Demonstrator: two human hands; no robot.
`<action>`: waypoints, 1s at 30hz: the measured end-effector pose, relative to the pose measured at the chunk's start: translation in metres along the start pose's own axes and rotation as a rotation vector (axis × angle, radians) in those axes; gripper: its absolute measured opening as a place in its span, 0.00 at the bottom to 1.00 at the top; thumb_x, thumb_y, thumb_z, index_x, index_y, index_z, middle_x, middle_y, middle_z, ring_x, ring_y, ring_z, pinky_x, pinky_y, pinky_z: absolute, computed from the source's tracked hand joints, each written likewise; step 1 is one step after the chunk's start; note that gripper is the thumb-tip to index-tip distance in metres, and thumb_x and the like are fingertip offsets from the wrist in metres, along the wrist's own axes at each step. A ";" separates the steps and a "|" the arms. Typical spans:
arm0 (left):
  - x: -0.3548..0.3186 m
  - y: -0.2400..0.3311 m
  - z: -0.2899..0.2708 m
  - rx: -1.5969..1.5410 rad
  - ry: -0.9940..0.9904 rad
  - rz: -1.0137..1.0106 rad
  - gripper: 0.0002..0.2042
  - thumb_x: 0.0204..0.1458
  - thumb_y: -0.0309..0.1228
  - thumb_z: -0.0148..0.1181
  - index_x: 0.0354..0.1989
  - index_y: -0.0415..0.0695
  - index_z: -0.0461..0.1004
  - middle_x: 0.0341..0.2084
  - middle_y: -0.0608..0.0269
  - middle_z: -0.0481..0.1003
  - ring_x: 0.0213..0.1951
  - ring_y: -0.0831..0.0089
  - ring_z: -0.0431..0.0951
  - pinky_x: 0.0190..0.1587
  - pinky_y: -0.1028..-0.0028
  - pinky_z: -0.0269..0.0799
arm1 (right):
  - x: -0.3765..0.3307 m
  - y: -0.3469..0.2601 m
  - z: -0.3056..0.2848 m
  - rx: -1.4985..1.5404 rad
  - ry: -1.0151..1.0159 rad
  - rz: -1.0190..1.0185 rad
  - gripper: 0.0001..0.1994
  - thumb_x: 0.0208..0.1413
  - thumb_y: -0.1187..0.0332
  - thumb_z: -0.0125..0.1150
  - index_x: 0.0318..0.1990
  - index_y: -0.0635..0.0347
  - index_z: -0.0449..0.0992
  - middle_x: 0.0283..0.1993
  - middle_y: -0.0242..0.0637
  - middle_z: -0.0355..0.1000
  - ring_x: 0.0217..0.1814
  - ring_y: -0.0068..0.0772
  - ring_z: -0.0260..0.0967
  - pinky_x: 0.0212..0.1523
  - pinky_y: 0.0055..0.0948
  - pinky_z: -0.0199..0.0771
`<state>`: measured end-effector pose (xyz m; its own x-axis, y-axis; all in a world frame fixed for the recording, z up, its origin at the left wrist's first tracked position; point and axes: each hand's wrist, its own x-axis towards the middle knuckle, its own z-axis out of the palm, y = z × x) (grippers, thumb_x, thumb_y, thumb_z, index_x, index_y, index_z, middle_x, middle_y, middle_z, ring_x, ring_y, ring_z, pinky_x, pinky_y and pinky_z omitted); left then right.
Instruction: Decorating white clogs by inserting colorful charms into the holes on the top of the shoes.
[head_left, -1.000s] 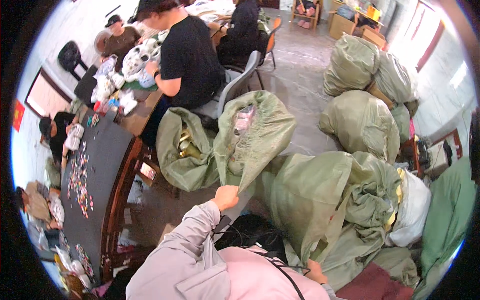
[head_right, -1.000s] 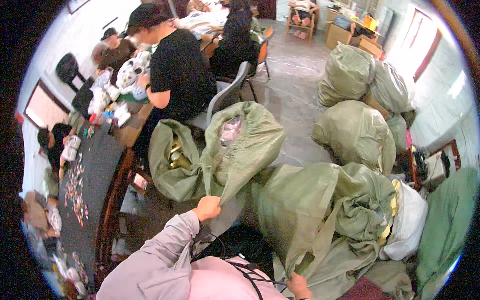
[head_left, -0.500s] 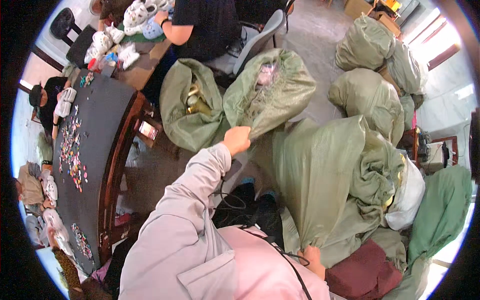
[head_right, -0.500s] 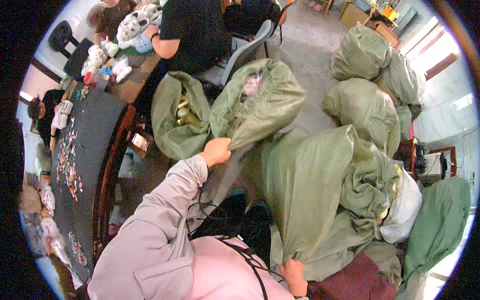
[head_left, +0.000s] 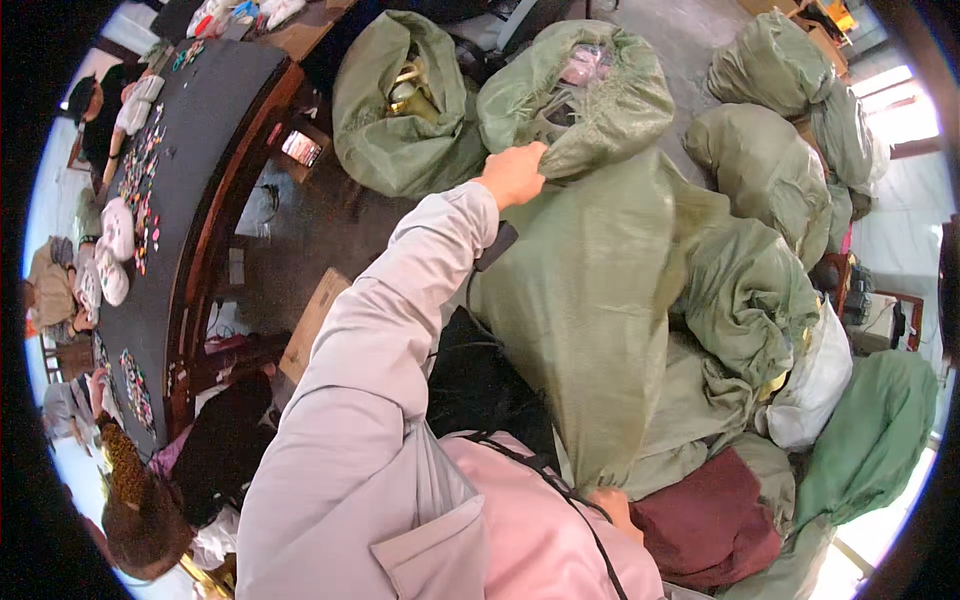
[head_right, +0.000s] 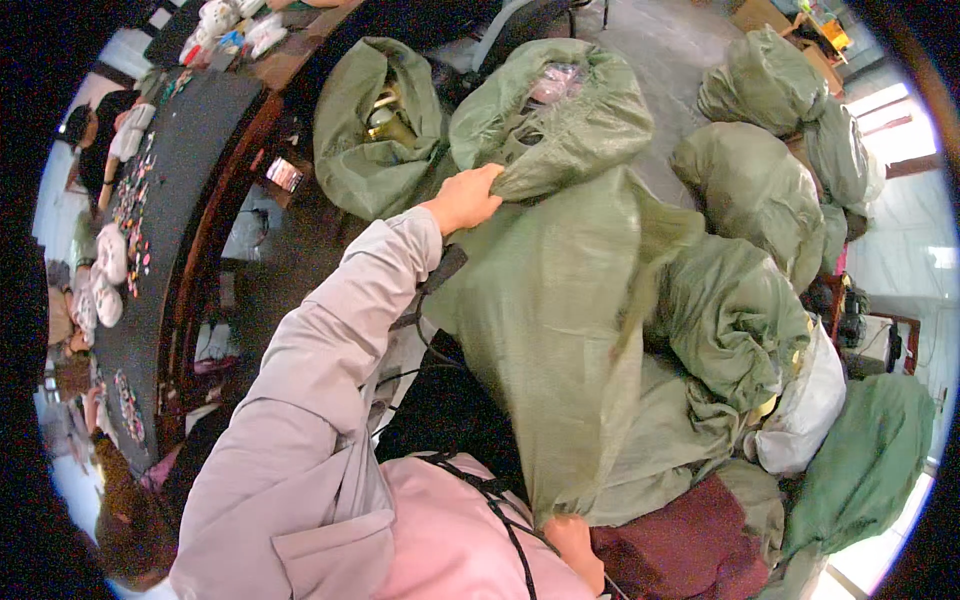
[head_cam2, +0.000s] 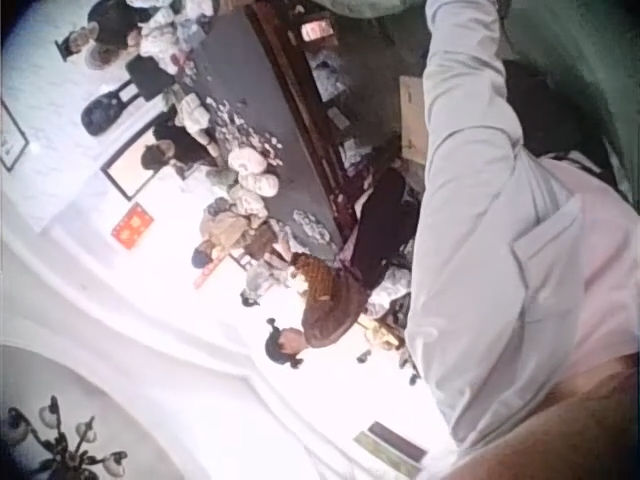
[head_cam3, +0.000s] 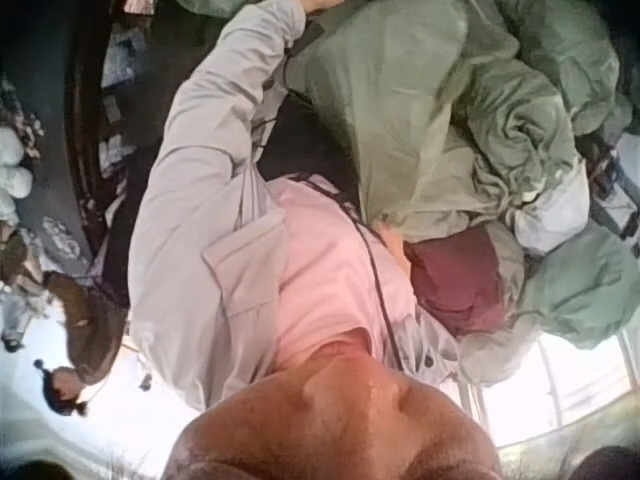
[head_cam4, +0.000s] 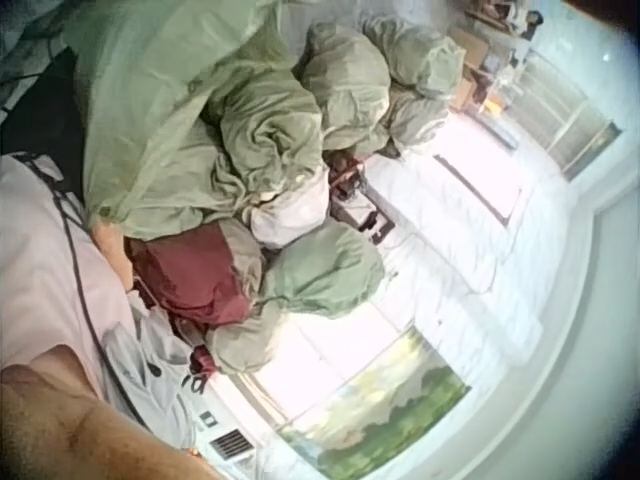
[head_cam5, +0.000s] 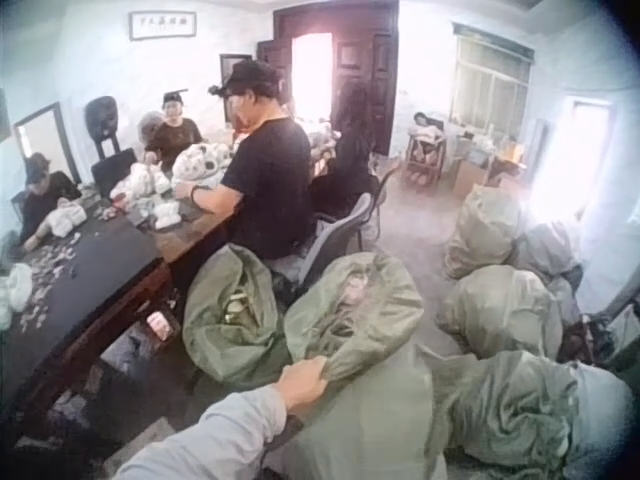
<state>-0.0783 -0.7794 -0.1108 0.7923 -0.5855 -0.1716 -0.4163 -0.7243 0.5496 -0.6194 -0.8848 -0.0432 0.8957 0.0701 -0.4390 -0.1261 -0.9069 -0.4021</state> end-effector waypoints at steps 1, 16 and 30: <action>-0.002 0.004 0.004 -0.012 0.019 -0.006 0.23 0.47 0.37 0.56 0.53 0.46 0.65 0.43 0.51 0.74 0.46 0.52 0.73 0.46 0.54 0.67 | 0.002 0.001 0.002 0.009 -0.127 0.041 0.08 0.34 0.68 0.59 0.12 0.59 0.68 0.17 0.44 0.68 0.21 0.46 0.70 0.23 0.42 0.71; -0.140 0.031 0.074 -0.211 0.091 -0.366 0.42 0.41 0.41 0.66 0.66 0.49 0.51 0.62 0.49 0.53 0.62 0.47 0.54 0.55 0.37 0.52 | 0.034 0.009 -0.024 -0.049 -0.213 0.019 0.13 0.37 0.64 0.64 0.21 0.62 0.66 0.19 0.49 0.69 0.23 0.55 0.69 0.27 0.47 0.71; -0.227 0.009 0.103 -0.523 0.236 -0.399 0.17 0.56 0.40 0.49 0.42 0.38 0.73 0.33 0.40 0.75 0.38 0.44 0.74 0.41 0.55 0.68 | 0.055 0.049 -0.032 -0.248 -0.458 -0.071 0.20 0.42 0.54 0.65 0.31 0.63 0.71 0.23 0.53 0.72 0.27 0.58 0.71 0.30 0.50 0.71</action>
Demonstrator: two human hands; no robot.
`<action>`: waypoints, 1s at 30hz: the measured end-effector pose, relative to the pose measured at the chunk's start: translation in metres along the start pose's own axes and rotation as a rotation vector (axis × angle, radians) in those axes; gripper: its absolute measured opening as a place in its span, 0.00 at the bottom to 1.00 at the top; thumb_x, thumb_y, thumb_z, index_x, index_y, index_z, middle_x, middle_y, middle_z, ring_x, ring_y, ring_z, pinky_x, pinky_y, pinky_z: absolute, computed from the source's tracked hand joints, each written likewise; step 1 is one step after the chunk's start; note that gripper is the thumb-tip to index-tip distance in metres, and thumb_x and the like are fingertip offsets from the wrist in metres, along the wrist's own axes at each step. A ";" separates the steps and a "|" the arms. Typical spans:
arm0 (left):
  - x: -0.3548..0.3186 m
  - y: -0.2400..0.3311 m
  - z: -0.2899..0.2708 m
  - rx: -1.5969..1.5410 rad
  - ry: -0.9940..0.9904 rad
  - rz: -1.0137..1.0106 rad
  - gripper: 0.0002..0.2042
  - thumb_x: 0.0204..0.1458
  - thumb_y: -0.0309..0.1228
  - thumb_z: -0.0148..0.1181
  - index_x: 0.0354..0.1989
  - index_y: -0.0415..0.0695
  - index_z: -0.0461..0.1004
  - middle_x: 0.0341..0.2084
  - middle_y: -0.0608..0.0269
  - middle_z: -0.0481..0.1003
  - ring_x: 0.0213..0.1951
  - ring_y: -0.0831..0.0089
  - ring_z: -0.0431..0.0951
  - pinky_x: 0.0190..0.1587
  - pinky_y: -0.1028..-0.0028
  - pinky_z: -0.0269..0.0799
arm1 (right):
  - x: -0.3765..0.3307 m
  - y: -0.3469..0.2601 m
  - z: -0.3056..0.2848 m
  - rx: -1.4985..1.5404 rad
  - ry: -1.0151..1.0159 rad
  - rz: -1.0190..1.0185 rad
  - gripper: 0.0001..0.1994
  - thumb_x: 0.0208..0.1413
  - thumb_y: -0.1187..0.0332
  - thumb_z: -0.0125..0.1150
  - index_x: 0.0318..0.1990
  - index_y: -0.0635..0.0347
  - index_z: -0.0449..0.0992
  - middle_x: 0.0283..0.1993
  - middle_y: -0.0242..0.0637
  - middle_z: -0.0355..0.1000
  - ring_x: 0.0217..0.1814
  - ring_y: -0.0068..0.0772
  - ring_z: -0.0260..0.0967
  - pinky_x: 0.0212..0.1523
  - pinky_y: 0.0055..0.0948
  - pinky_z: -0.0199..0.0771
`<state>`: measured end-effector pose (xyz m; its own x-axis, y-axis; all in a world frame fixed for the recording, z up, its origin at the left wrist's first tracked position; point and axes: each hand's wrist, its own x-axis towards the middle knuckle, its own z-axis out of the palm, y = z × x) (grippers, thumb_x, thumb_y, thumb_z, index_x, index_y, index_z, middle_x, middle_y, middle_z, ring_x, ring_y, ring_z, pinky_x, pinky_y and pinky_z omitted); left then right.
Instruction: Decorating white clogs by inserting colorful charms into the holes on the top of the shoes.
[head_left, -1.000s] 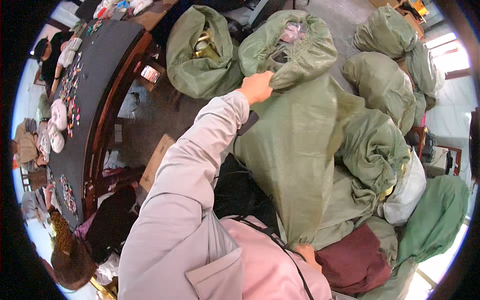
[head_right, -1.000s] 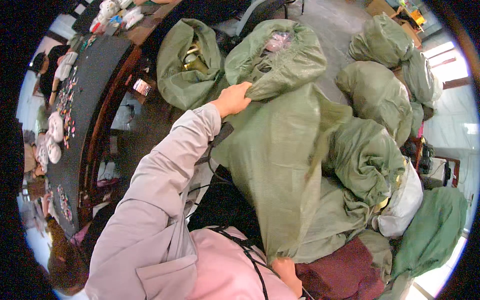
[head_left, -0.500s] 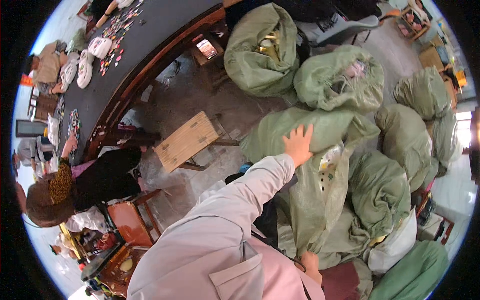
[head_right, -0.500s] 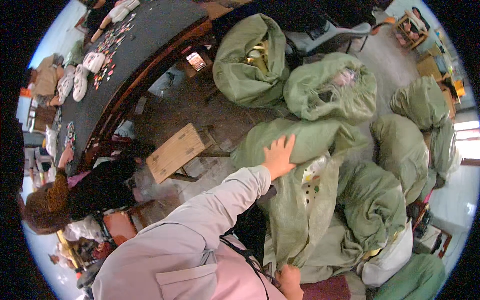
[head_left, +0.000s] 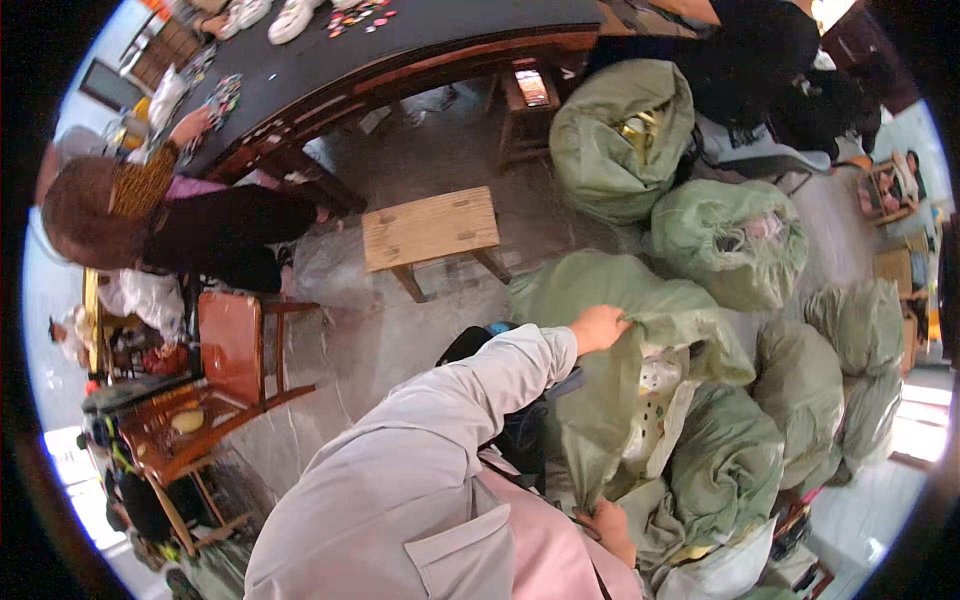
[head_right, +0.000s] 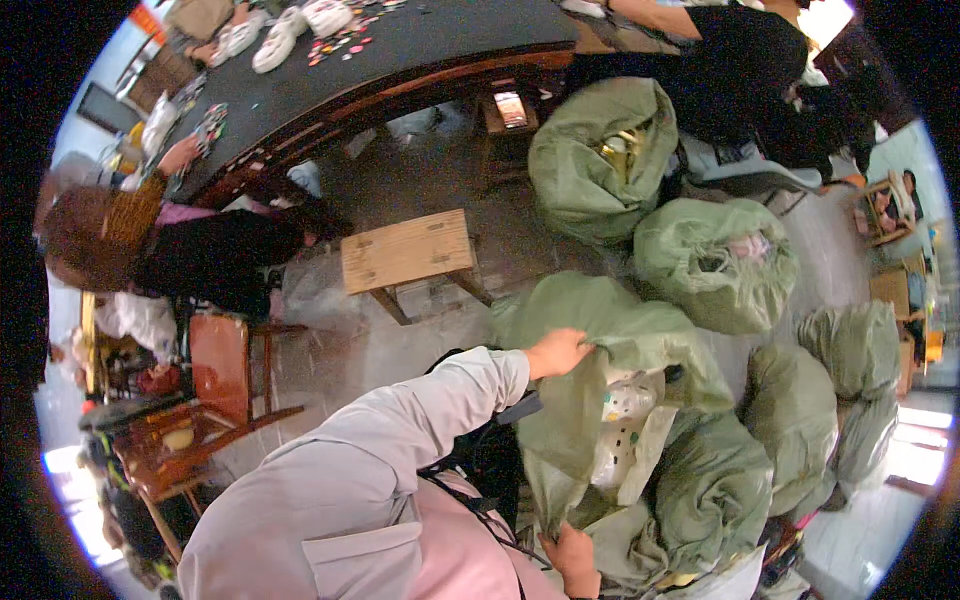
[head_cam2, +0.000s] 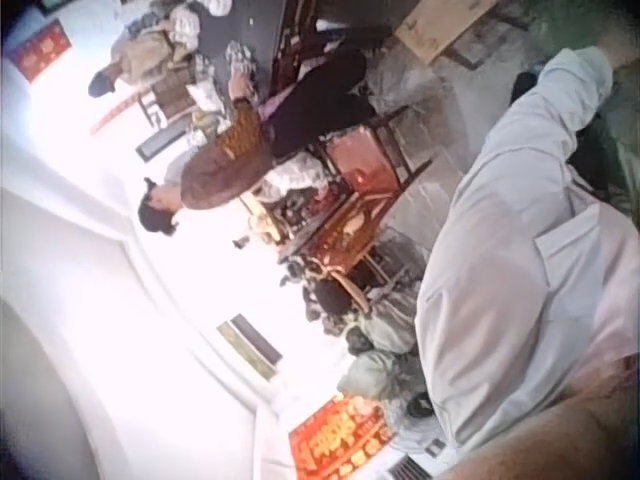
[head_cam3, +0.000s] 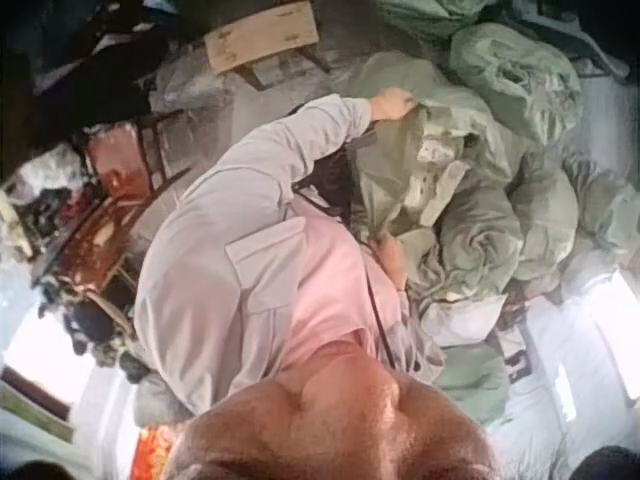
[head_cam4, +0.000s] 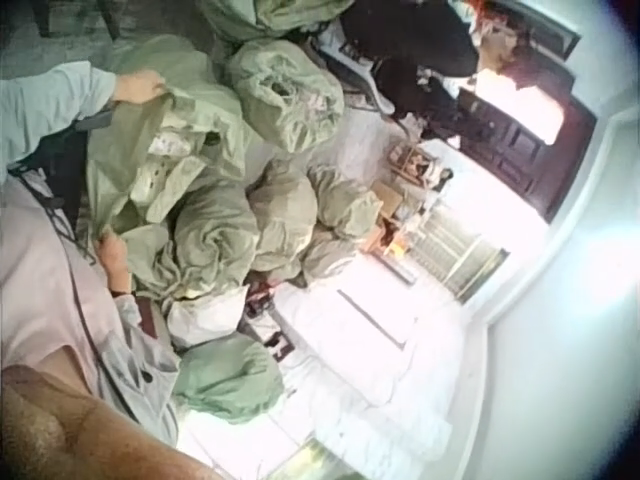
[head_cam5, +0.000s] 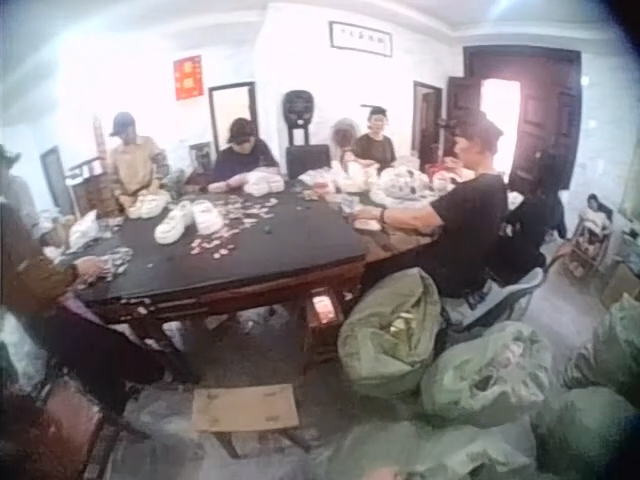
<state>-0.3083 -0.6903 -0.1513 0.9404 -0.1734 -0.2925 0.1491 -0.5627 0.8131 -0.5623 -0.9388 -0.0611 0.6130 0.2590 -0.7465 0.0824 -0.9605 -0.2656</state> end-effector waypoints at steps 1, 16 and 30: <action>-0.013 -0.002 -0.007 -0.027 -0.019 0.017 0.20 0.56 0.44 0.48 0.39 0.37 0.75 0.34 0.41 0.75 0.39 0.44 0.74 0.42 0.54 0.68 | 0.002 0.003 0.005 0.001 0.002 -0.024 0.20 0.42 0.54 0.65 0.31 0.63 0.71 0.23 0.53 0.72 0.27 0.58 0.71 0.30 0.50 0.71; -0.203 -0.039 -0.106 0.070 -0.030 0.020 0.21 0.55 0.44 0.46 0.36 0.36 0.76 0.35 0.42 0.75 0.41 0.47 0.74 0.45 0.57 0.69 | -0.018 -0.024 0.079 -0.320 -0.089 -0.328 0.17 0.47 0.49 0.49 0.40 0.42 0.76 0.27 0.44 0.74 0.28 0.51 0.73 0.28 0.46 0.71; -0.411 -0.195 -0.163 -1.437 0.365 -0.535 0.18 0.60 0.41 0.45 0.44 0.37 0.73 0.38 0.57 0.77 0.39 0.62 0.78 0.43 0.63 0.73 | -0.104 -0.194 0.114 -0.376 0.012 -0.648 0.05 0.46 0.67 0.51 0.25 0.56 0.70 0.19 0.43 0.71 0.22 0.47 0.72 0.20 0.43 0.71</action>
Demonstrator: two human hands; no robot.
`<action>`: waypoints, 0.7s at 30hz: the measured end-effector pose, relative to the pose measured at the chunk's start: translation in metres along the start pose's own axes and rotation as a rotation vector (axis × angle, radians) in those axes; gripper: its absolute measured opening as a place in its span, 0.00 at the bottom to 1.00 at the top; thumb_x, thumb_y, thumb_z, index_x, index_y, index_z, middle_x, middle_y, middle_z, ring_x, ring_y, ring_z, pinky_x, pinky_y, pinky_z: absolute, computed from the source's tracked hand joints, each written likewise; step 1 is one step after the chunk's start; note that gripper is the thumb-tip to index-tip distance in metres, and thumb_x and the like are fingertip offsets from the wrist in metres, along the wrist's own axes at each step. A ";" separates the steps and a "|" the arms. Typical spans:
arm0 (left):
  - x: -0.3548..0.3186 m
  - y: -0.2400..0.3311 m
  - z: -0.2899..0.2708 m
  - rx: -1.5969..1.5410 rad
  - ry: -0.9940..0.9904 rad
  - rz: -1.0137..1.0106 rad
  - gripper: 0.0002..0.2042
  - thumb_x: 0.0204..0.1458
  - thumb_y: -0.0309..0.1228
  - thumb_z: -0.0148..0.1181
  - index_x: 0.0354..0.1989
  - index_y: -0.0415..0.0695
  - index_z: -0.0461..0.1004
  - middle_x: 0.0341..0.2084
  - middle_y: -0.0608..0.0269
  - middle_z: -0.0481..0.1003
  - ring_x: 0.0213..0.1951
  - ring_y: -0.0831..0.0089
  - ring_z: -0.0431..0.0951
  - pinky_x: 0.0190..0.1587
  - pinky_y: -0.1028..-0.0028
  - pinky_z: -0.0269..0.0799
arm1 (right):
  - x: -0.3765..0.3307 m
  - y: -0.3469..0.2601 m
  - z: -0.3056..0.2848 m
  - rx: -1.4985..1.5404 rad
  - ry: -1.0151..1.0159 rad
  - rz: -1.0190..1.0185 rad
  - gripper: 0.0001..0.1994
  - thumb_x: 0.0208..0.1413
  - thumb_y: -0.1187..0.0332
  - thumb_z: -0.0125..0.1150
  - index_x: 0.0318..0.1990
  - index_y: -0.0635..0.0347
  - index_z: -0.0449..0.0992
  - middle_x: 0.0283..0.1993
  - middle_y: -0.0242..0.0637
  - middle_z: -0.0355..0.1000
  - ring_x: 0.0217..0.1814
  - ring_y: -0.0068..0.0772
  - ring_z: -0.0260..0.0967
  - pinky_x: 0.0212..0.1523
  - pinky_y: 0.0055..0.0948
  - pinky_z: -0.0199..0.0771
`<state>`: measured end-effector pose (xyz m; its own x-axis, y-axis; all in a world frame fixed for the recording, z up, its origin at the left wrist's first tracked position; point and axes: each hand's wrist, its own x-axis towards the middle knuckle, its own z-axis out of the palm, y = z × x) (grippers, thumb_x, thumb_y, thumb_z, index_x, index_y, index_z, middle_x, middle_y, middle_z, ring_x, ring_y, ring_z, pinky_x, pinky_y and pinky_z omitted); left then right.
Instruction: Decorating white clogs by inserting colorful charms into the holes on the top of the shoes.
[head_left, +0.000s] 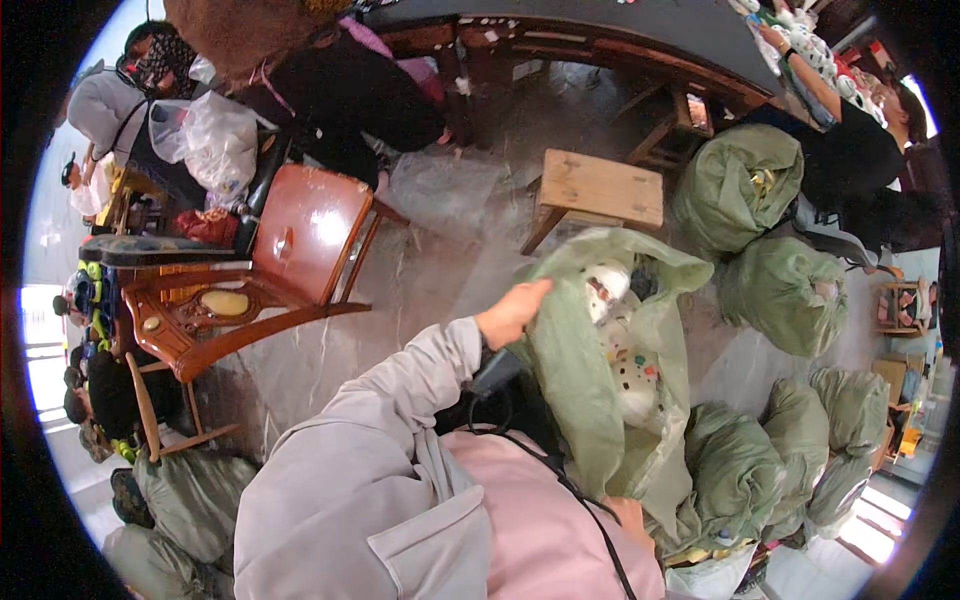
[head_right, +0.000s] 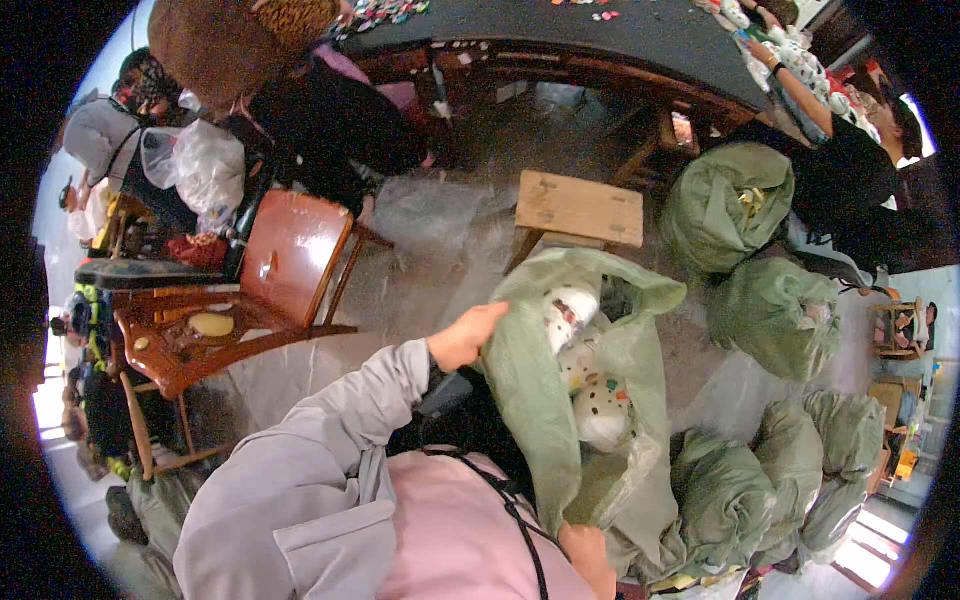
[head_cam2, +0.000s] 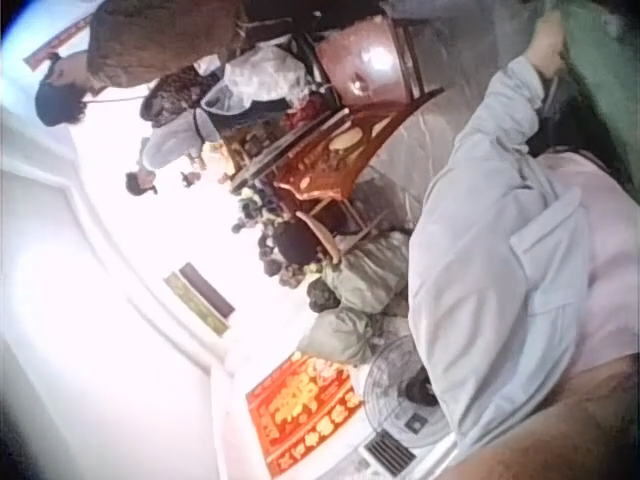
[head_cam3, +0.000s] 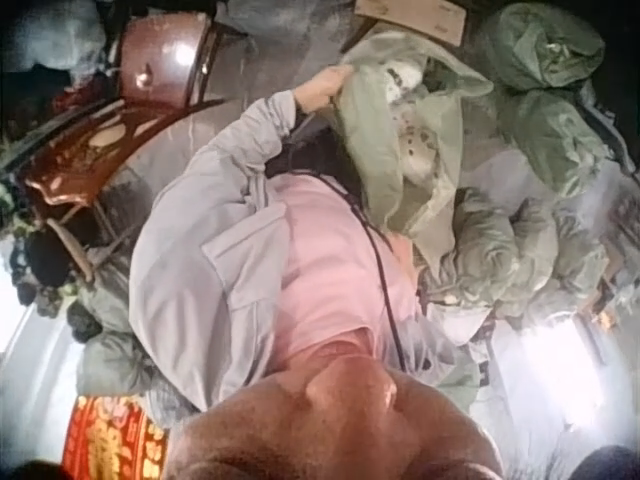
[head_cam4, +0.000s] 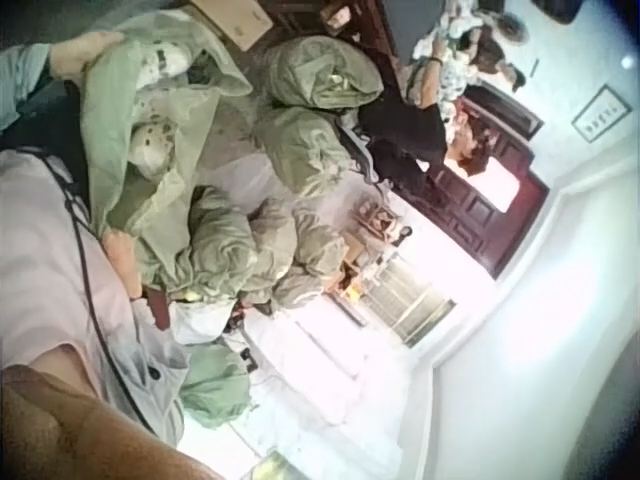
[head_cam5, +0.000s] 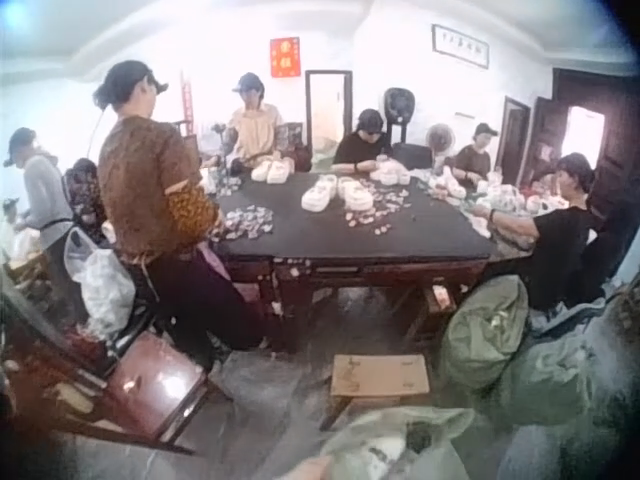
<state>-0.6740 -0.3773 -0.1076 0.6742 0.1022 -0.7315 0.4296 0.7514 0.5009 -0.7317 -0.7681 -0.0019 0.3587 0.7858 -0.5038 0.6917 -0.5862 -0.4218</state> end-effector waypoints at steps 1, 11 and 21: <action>-0.006 -0.003 -0.015 -0.015 0.014 -0.011 0.18 0.60 0.41 0.45 0.44 0.37 0.73 0.38 0.57 0.77 0.39 0.62 0.78 0.43 0.63 0.73 | 0.005 -0.003 0.004 -0.013 -0.007 -0.031 0.05 0.46 0.67 0.51 0.23 0.56 0.69 0.18 0.42 0.71 0.21 0.46 0.72 0.19 0.41 0.70; -0.081 -0.041 -0.065 -0.381 0.148 0.193 0.18 0.62 0.37 0.40 0.50 0.36 0.68 0.43 0.56 0.75 0.44 0.64 0.75 0.49 0.65 0.71 | 0.021 -0.004 -0.026 -0.216 -0.096 -0.259 0.04 0.41 0.69 0.54 0.20 0.54 0.67 0.16 0.38 0.69 0.17 0.43 0.70 0.18 0.39 0.69; -0.204 -0.032 -0.092 -0.341 0.375 0.299 0.17 0.61 0.33 0.41 0.52 0.34 0.68 0.42 0.56 0.75 0.41 0.68 0.76 0.45 0.70 0.72 | 0.042 -0.028 -0.066 -0.285 -0.223 -0.469 0.06 0.40 0.65 0.55 0.22 0.55 0.69 0.15 0.37 0.68 0.18 0.42 0.70 0.18 0.40 0.68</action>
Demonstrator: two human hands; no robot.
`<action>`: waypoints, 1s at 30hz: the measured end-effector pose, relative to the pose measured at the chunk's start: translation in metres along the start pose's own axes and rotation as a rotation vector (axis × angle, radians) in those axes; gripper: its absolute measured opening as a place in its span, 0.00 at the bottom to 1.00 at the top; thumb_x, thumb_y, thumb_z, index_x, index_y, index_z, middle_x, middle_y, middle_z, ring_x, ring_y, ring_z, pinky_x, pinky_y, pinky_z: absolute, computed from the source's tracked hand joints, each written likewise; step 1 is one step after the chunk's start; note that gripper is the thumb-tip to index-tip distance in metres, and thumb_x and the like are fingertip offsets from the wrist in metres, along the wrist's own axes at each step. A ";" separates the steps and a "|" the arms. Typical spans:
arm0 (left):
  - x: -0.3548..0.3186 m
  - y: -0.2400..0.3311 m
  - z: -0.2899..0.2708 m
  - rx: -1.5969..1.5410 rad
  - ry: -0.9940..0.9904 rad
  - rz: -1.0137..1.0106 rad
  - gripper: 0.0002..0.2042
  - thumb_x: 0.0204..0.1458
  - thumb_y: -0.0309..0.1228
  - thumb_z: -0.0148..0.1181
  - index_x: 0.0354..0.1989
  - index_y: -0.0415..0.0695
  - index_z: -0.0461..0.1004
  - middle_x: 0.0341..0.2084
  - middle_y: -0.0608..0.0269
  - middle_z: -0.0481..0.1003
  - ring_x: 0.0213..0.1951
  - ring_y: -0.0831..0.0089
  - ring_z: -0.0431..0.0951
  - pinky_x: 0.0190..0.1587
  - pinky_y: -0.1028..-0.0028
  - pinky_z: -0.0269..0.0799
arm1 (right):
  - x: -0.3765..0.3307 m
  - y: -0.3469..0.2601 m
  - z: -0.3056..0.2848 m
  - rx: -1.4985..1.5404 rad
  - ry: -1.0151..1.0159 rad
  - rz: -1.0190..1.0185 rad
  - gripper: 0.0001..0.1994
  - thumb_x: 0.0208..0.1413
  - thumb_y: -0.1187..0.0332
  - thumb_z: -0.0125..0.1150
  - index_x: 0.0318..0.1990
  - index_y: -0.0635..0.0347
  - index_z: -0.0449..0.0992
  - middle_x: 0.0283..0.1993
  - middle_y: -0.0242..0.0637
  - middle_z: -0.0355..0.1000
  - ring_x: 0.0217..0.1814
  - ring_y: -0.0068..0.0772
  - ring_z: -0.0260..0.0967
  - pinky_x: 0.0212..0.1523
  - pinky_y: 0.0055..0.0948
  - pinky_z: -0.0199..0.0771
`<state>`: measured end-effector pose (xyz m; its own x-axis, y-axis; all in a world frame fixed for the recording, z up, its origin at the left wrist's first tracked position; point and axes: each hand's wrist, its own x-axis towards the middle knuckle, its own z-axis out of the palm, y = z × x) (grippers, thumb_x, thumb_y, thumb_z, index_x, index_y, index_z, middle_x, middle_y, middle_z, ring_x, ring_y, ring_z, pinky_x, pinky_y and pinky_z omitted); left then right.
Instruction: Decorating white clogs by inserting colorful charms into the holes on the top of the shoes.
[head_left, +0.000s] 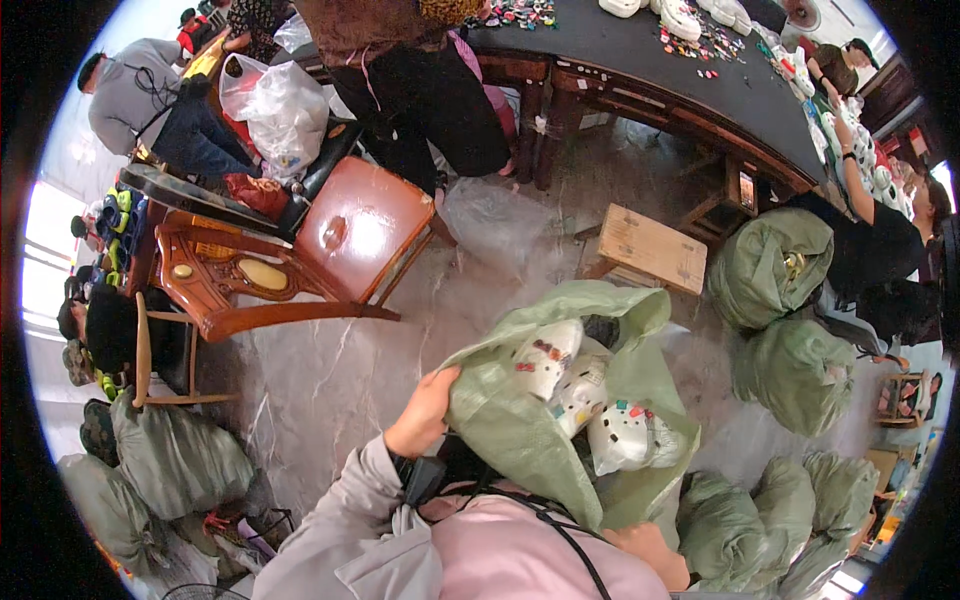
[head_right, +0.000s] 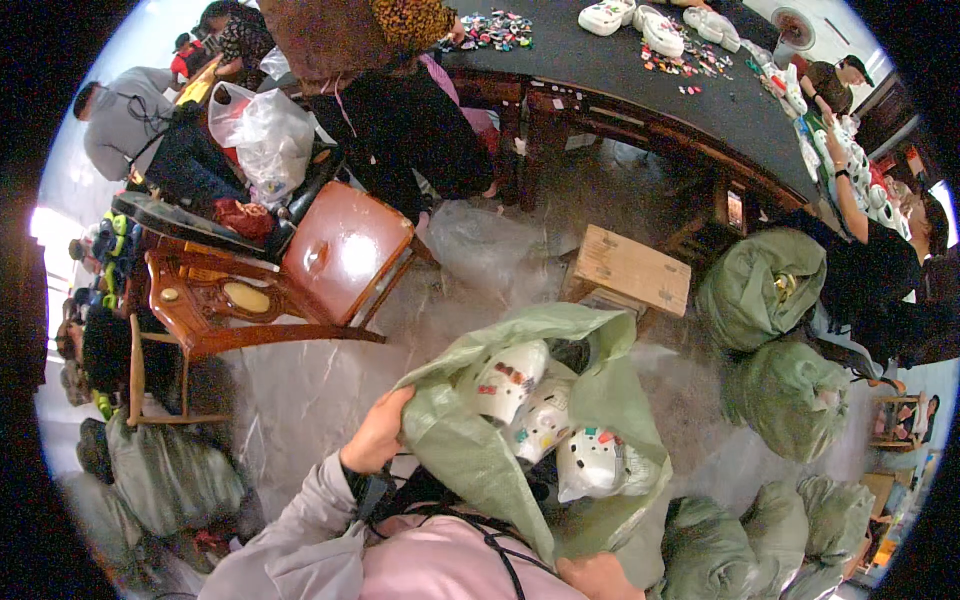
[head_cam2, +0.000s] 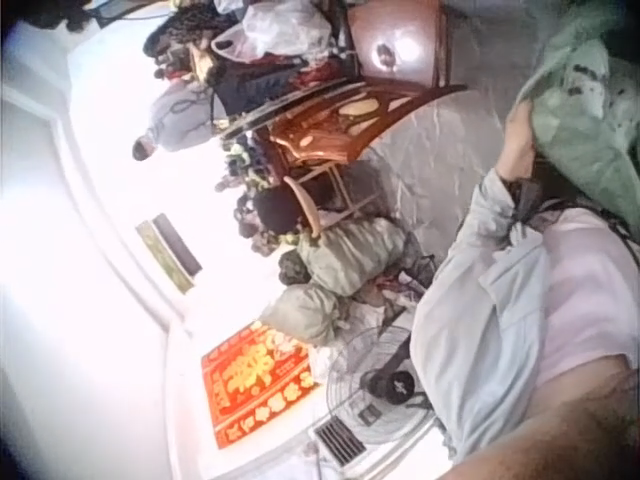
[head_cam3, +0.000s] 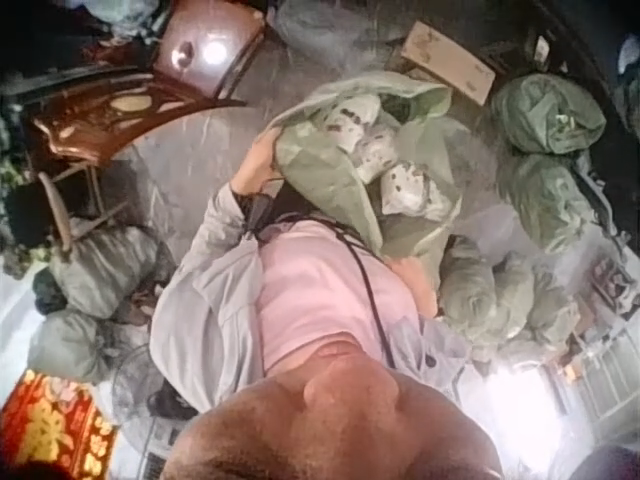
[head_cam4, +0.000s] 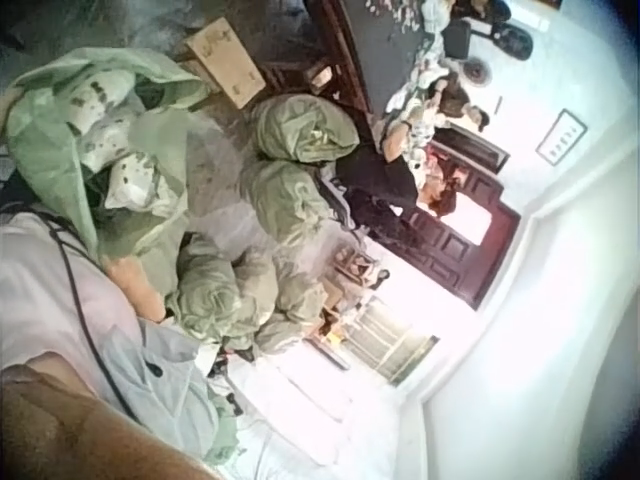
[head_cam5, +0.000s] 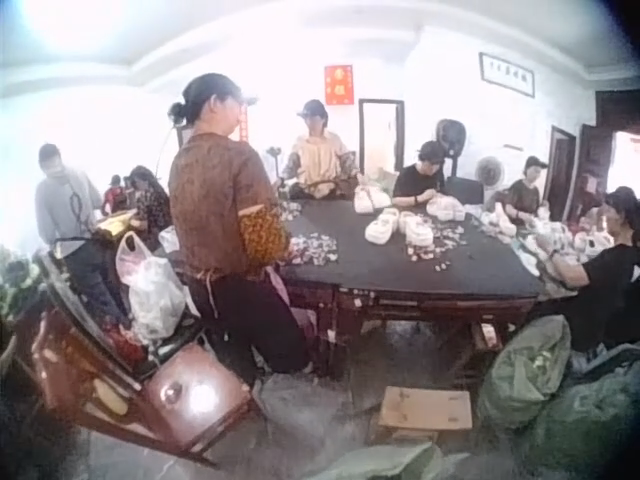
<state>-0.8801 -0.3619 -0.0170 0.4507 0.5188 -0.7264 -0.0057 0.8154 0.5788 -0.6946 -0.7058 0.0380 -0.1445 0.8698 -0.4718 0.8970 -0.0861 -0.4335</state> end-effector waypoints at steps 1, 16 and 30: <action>-0.006 0.005 -0.002 0.002 -0.023 0.003 0.17 0.61 0.33 0.41 0.52 0.34 0.68 0.42 0.56 0.75 0.41 0.68 0.76 0.45 0.70 0.72 | 0.008 -0.003 -0.009 0.002 0.006 -0.001 0.06 0.40 0.65 0.55 0.22 0.55 0.69 0.15 0.37 0.68 0.18 0.42 0.70 0.18 0.40 0.68; -0.023 0.103 -0.051 -0.108 0.126 0.266 0.16 0.59 0.30 0.44 0.52 0.34 0.68 0.44 0.57 0.75 0.44 0.70 0.76 0.46 0.73 0.71 | 0.131 0.009 -0.179 -0.127 0.212 -0.169 0.05 0.35 0.72 0.56 0.20 0.56 0.66 0.15 0.38 0.67 0.19 0.44 0.68 0.22 0.39 0.65; 0.013 0.125 -0.018 -0.121 0.361 0.450 0.15 0.58 0.30 0.47 0.48 0.34 0.70 0.39 0.57 0.76 0.38 0.70 0.77 0.43 0.73 0.71 | 0.234 0.105 -0.290 -0.233 0.110 -0.476 0.05 0.38 0.71 0.57 0.23 0.57 0.67 0.18 0.38 0.69 0.23 0.44 0.71 0.25 0.41 0.68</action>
<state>-0.8915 -0.2488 0.0392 0.0485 0.8579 -0.5115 -0.2372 0.5074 0.8285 -0.5135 -0.3707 0.1048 -0.5244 0.8330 -0.1765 0.8138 0.4292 -0.3919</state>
